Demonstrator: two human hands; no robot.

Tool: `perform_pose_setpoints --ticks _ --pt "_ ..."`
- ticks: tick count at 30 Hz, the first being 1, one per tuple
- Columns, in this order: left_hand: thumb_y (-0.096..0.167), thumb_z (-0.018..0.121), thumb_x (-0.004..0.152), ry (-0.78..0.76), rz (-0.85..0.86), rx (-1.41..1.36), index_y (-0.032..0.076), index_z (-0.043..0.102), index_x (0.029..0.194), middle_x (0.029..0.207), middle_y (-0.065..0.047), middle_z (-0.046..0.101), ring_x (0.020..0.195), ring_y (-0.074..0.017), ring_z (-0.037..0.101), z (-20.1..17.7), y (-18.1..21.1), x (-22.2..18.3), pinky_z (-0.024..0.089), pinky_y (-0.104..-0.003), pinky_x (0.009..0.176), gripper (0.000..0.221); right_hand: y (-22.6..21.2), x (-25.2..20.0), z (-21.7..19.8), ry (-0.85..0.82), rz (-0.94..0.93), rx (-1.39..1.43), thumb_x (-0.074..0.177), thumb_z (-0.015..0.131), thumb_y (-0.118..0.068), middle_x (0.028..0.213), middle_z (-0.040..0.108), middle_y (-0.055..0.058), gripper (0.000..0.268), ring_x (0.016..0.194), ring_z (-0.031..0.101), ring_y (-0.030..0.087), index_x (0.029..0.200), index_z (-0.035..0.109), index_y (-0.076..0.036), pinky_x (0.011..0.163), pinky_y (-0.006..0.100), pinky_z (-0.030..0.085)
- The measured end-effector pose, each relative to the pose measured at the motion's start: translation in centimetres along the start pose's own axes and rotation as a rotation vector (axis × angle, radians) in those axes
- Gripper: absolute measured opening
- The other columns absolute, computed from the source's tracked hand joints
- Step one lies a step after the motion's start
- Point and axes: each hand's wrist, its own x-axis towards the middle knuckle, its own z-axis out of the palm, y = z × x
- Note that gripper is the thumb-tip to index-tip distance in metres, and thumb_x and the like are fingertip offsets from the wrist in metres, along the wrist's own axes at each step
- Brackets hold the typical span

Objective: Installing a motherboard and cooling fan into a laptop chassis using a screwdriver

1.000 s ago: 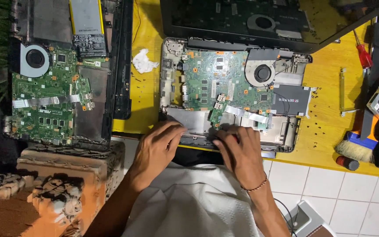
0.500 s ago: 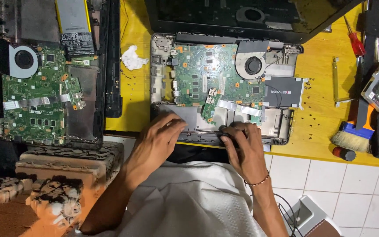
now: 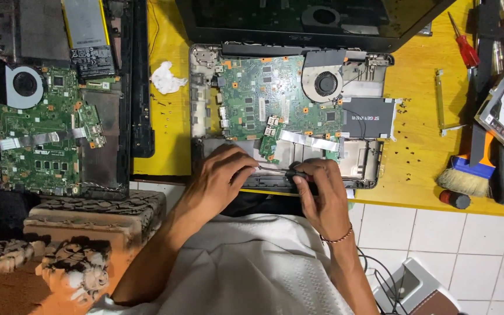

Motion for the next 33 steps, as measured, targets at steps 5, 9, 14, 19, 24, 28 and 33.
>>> perform_pose_setpoints --ticks 5,9,14,19,24,28,33 --pt "0.006 0.068 0.096 0.011 0.022 0.014 0.004 0.072 0.105 0.091 -0.014 0.069 0.08 -0.0335 0.07 0.1 -0.1 0.3 0.057 -0.038 0.061 0.01 0.4 -0.1 0.2 0.016 0.015 0.027 0.098 0.066 -0.007 0.083 0.058 0.014 0.007 0.078 0.062 0.037 0.101 0.072 -0.004 0.076 0.045 0.054" --pt "0.003 0.071 0.094 0.009 0.01 -0.057 0.004 0.073 0.107 0.091 -0.014 0.07 0.083 -0.0343 0.07 0.4 -0.3 0.5 0.057 -0.041 0.068 0.014 0.3 0.3 0.2 0.023 -0.001 0.032 0.098 0.066 -0.007 0.081 0.058 0.015 0.007 0.076 0.062 0.038 0.099 0.072 -0.004 0.075 0.044 0.053" --pt "0.004 0.071 0.095 0.047 -0.003 -0.094 0.006 0.075 0.104 0.089 -0.014 0.07 0.082 -0.0351 0.07 1.4 -1.2 -0.1 0.057 -0.041 0.069 0.011 0.4 0.0 0.2 0.025 0.012 0.031 0.098 0.065 -0.007 0.08 0.06 0.015 0.007 0.076 0.063 0.037 0.098 0.072 -0.004 0.074 0.044 0.054" --pt "0.003 0.068 0.096 0.105 0.01 -0.081 0.005 0.076 0.101 0.086 -0.014 0.07 0.081 -0.0348 0.07 0.8 -0.1 0.0 0.058 -0.04 0.068 0.01 0.2 0.2 0.1 0.045 0.032 0.061 0.099 0.064 -0.007 0.081 0.061 0.015 0.009 0.074 0.062 0.037 0.099 0.071 -0.003 0.072 0.044 0.053" --pt "0.004 0.071 0.093 0.136 0.029 -0.021 0.008 0.077 0.099 0.085 -0.011 0.07 0.078 -0.0318 0.07 0.8 0.0 0.0 0.057 -0.038 0.067 0.01 0.0 0.3 0.2 0.062 0.018 0.048 0.099 0.065 -0.009 0.08 0.061 0.014 0.008 0.074 0.062 0.036 0.1 0.072 -0.004 0.072 0.043 0.053" --pt "0.006 0.072 0.093 0.176 0.057 0.037 0.009 0.078 0.098 0.083 -0.01 0.07 0.076 -0.0287 0.07 0.6 0.8 0.3 0.056 -0.035 0.065 0.008 0.1 0.3 0.3 0.063 -0.011 0.043 0.098 0.066 -0.011 0.081 0.062 0.012 0.008 0.075 0.063 0.035 0.1 0.073 -0.006 0.074 0.042 0.054" --pt "0.007 0.072 0.093 0.242 0.08 0.096 0.008 0.081 0.098 0.087 -0.011 0.071 0.075 -0.0274 0.069 0.2 2.2 0.4 0.059 -0.035 0.064 0.011 0.8 0.0 0.7 0.098 -0.019 0.047 0.098 0.066 -0.012 0.081 0.063 0.013 0.009 0.074 0.063 0.035 0.1 0.073 -0.005 0.073 0.043 0.054"
